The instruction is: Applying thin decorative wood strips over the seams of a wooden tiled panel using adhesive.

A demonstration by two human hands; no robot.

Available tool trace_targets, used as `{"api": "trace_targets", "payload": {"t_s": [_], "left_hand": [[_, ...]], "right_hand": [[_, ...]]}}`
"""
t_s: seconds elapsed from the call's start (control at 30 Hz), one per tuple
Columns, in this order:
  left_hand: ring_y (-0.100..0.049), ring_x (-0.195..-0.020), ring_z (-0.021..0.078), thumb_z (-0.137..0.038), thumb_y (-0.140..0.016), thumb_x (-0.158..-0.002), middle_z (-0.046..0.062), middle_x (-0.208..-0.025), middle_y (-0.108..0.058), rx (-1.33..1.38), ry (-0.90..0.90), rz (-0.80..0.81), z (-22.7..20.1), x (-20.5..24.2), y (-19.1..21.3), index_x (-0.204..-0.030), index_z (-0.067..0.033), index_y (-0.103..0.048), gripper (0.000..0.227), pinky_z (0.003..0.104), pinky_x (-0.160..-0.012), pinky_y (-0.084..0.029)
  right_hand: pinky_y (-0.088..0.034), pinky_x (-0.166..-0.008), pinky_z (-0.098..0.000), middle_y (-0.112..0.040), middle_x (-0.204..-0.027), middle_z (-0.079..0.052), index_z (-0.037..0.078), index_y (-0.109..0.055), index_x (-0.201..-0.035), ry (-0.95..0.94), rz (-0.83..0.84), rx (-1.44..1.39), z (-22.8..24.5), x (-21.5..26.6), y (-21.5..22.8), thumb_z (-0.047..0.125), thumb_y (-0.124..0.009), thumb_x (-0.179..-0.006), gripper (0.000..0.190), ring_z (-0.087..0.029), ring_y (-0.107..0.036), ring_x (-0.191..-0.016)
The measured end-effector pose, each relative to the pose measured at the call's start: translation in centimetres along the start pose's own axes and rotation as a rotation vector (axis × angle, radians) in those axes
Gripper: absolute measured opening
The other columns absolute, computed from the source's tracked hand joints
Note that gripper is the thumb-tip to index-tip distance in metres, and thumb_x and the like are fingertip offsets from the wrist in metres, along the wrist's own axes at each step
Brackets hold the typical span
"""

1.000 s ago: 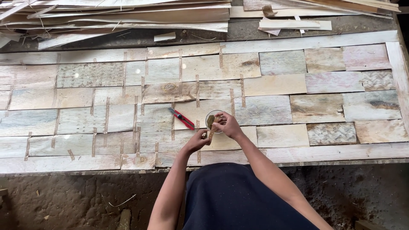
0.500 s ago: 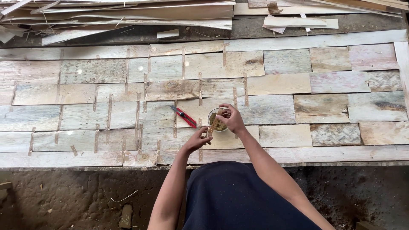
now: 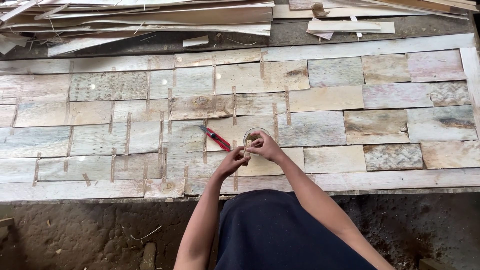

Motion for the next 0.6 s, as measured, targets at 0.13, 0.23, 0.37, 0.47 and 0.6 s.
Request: {"api": "trace_targets", "payload": {"t_s": [0.13,0.23,0.37,0.47,0.6], "left_hand": [[-0.067,-0.082,0.0259,-0.025,-0.076,-0.095,0.021,-0.115,-0.064,-0.01,-0.003,-0.007,-0.9,0.5,0.0,-0.137,-0.0094,-0.062,0.047,0.038,-0.073,-0.056],[-0.069,-0.076,0.0237,-0.023,-0.075,-0.094,0.018,-0.117,-0.065,0.023,-0.019,-0.016,-0.9,0.3,0.3,-0.14,-0.0136,-0.059,0.05,0.034,-0.07,-0.057],[-0.07,-0.079,0.0223,-0.025,-0.076,-0.093,0.015,-0.114,-0.066,0.033,-0.006,-0.004,0.2,-0.2,0.6,-0.144,-0.0129,-0.056,0.056,0.031,-0.07,-0.056],[-0.071,-0.079,0.0247,-0.032,-0.074,-0.097,0.017,-0.107,-0.067,0.052,0.034,-0.038,1.0,-0.4,0.8,-0.138,-0.0065,-0.057,0.052,0.034,-0.072,-0.057],[-0.072,-0.083,0.0316,-0.036,-0.08,-0.094,0.025,-0.108,-0.066,0.079,0.074,-0.096,0.3,0.2,1.3,-0.132,0.0037,-0.057,0.06,0.041,-0.078,-0.059]], "right_hand": [[-0.059,-0.08,-0.0276,-0.071,-0.084,-0.01,0.017,-0.057,-0.135,0.033,0.004,0.091,0.6,0.2,-0.5,0.016,-0.09,-0.077,0.067,-0.016,-0.068,-0.087],[-0.057,-0.079,-0.0259,-0.072,-0.083,-0.009,0.019,-0.056,-0.134,0.042,-0.017,0.084,1.4,0.5,-0.1,0.016,-0.09,-0.078,0.065,-0.014,-0.067,-0.084],[-0.058,-0.08,-0.0251,-0.074,-0.085,-0.007,0.021,-0.055,-0.132,0.052,-0.032,0.07,1.9,0.5,0.1,0.016,-0.087,-0.081,0.061,-0.013,-0.068,-0.083],[-0.059,-0.08,-0.0261,-0.074,-0.089,-0.009,0.019,-0.054,-0.132,0.081,-0.048,0.026,3.1,0.9,0.2,0.012,-0.084,-0.085,0.057,-0.014,-0.068,-0.083],[-0.062,-0.077,-0.0292,-0.071,-0.094,-0.014,0.016,-0.051,-0.134,0.114,-0.069,-0.08,3.4,0.8,0.4,0.006,-0.079,-0.089,0.054,-0.019,-0.071,-0.086]]}}
Point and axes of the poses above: each hand's wrist, its own x-axis away from the middle knuckle, its own y-axis out of the back of the hand, z = x × y, the point moved 9 cm from there along -x, towards the middle knuckle
